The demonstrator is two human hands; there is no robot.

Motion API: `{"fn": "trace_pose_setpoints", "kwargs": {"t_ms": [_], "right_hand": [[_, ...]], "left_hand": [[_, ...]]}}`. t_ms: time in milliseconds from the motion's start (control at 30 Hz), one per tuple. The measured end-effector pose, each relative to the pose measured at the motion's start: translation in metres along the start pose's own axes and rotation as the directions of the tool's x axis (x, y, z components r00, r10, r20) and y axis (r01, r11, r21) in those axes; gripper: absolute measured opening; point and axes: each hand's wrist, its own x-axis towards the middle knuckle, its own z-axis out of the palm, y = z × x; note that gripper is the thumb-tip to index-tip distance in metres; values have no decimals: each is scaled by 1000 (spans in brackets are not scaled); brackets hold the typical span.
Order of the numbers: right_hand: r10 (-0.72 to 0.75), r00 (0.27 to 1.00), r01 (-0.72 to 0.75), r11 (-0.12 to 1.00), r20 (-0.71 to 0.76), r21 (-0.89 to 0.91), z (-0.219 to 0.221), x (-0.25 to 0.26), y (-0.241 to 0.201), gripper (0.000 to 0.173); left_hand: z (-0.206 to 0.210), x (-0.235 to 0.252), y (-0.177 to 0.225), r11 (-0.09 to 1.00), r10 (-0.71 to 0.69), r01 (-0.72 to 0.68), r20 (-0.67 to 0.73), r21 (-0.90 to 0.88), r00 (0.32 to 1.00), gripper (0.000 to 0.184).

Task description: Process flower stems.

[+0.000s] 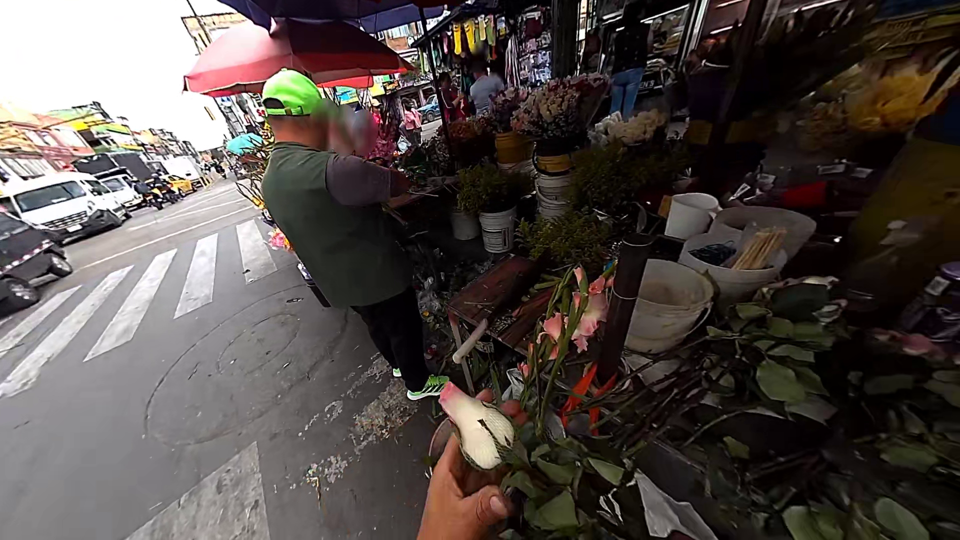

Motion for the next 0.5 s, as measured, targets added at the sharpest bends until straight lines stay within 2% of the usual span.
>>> {"fn": "trace_pose_setpoints", "kwargs": {"t_ms": [33,67,100,133,200,267,300,433,500], "right_hand": [[189,967,-185,982,170,-38,-5,12,-26,24],[277,927,-272,961,251,-56,-3,22,-32,26],[277,922,-273,961,269,-55,3,24,-17,26],[220,941,-216,975,256,-43,11,23,8,24],[43,983,-41,999,178,-11,30,15,69,22],[-4,993,4,1000,118,1,39,7,92,22],[41,993,-41,999,112,-2,37,6,79,22],[335,933,-334,942,129,-32,7,17,-28,25],[379,925,-379,924,-2,47,7,13,-48,24]], "left_hand": [[6,9,0,997,66,-65,19,-48,998,109],[12,15,2,991,110,-109,12,-73,994,93],[18,19,5,989,131,-130,8,-71,991,77],[23,22,6,990,137,-136,21,-43,990,67],[33,27,2,989,148,-149,58,12,987,62],[43,31,-6,986,161,-163,76,19,984,61],[48,33,-9,986,164,-165,79,7,983,61],[72,35,-16,988,157,-155,121,-26,980,60],[79,37,-21,989,136,-125,178,-73,975,62]]}}
